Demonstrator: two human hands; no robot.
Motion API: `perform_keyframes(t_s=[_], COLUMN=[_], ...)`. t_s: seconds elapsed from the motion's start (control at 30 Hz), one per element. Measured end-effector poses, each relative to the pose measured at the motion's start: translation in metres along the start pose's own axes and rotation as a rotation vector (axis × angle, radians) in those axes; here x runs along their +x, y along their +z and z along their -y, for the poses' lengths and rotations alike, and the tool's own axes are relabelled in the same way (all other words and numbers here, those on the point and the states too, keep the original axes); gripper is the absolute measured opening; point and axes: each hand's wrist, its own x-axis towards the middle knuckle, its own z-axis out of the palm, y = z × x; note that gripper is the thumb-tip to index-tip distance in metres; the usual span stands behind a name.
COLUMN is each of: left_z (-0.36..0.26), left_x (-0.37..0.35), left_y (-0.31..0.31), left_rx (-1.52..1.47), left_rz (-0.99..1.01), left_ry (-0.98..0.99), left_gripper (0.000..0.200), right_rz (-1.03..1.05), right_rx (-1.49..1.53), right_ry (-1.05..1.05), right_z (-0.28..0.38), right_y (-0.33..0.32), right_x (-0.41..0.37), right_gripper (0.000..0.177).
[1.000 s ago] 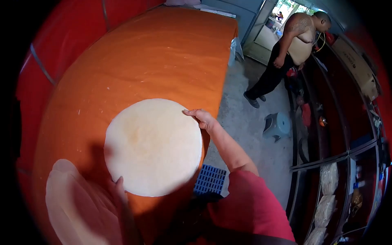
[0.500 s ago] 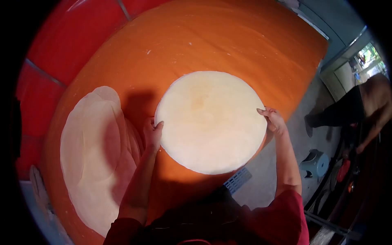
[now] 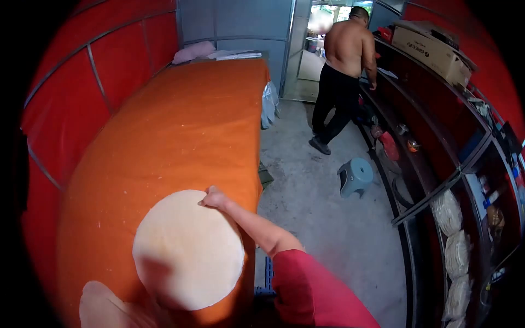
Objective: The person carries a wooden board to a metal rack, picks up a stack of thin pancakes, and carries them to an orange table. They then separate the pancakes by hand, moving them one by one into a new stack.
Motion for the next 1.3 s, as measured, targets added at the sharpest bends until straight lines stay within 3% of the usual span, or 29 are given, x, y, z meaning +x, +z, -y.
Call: perform_keyframes(t_s=[0.1,0.13,0.2,0.23,0.27,0.33,0.4,0.43,0.53,0.67,0.7,0.73,0.77,0.8,0.87,0.9,0.93,0.97,1.03,1.07,1.17,1.3], left_z=[-0.002,0.0,0.002,0.003,0.004,0.002,0.002,0.003,0.005,0.022,-0.004,-0.03,-0.024,-0.012,-0.015,-0.038,0.024,0.008,-0.01,0.011,-0.006,0.014], left_x=[-0.018,-0.015,-0.01,-0.008,-0.007,-0.005,-0.005,-0.006,-0.001,0.018,-0.01,-0.037,-0.029,-0.016,-0.02,-0.041,0.022,0.0,-0.015,-0.005,-0.028,-0.004], left_y=[-0.013,-0.009,-0.001,0.003,0.004,0.005,0.001,0.0,-0.011,-0.05,-0.032,-0.015,-0.024,-0.03,-0.028,-0.009,-0.035,-0.033,-0.019,-0.03,-0.006,0.02], left_rx=[-0.128,-0.137,-0.168,-0.186,-0.21,-0.246,-0.288,-0.307,-0.392,-0.55,-0.436,-0.308,-0.439,-0.567,-0.524,-0.882,-0.751,-1.005,-0.953,-0.846,-0.583,-0.264], left_rz=[-0.01,0.049,0.145,0.194,0.239,0.337,0.405,0.436,0.548,0.708,0.588,0.465,0.633,0.803,0.924,0.492,0.772,0.911,0.21,0.294,0.168,-0.044], left_ry=[-0.16,-0.177,-0.209,-0.224,-0.24,-0.266,-0.291,-0.303,-0.335,-0.404,-0.325,-0.259,-0.287,-0.307,-0.211,-0.501,-0.376,-0.446,-0.588,-0.486,-0.22,0.071], left_gripper=[0.023,0.024,0.024,0.025,0.025,0.026,0.027,0.027,0.028,0.03,0.032,0.034,0.033,0.032,0.027,0.024,0.023,0.022,0.026,0.027,0.027,0.042], right_rz=[0.001,-0.125,-0.322,-0.296,-0.264,0.07,0.449,0.524,0.441,0.315,0.14,0.125,0.118,0.041,-0.054,-0.293,-0.278,-0.253,-0.193,-0.243,0.014,0.014], right_rx=[-0.656,-0.886,-0.981,-0.931,-0.737,-0.729,-0.84,-0.903,-0.973,-0.827,-0.849,-0.913,-0.974,-0.94,-1.023,-1.117,-1.09,-1.105,-1.212,-1.251,-1.325,-1.39], right_ry=[-0.092,-0.177,-0.473,-0.5,-0.691,-0.71,-0.639,-0.647,-0.668,-0.498,-0.605,-0.577,-0.551,-0.686,-0.834,-0.944,-0.959,-0.973,-1.065,-1.13,-0.92,-0.982], right_z=[0.009,0.013,-0.003,0.059,0.062,0.053,0.055,0.049,0.047,0.041,0.028,0.025,0.024,0.021,0.047,0.055,0.096,0.125,0.118,0.1,0.029,0.029], right_y=[0.003,0.013,0.043,0.047,0.067,0.117,0.155,0.171,0.189,0.189,0.194,0.199,0.204,0.201,0.186,0.185,0.166,0.156,0.161,0.168,0.193,0.189], right_x=[0.01,0.001,0.003,-0.067,-0.09,-0.143,-0.197,-0.216,-0.245,-0.239,-0.237,-0.234,-0.23,-0.226,-0.223,-0.217,-0.231,-0.247,-0.249,-0.243,-0.222,-0.226], right_gripper=[0.037,0.029,0.028,0.038,0.046,0.064,0.094,0.099,0.097,0.076,0.061,0.055,0.049,0.038,0.026,0.024,0.024,0.022,0.025,0.026,0.027,0.024])
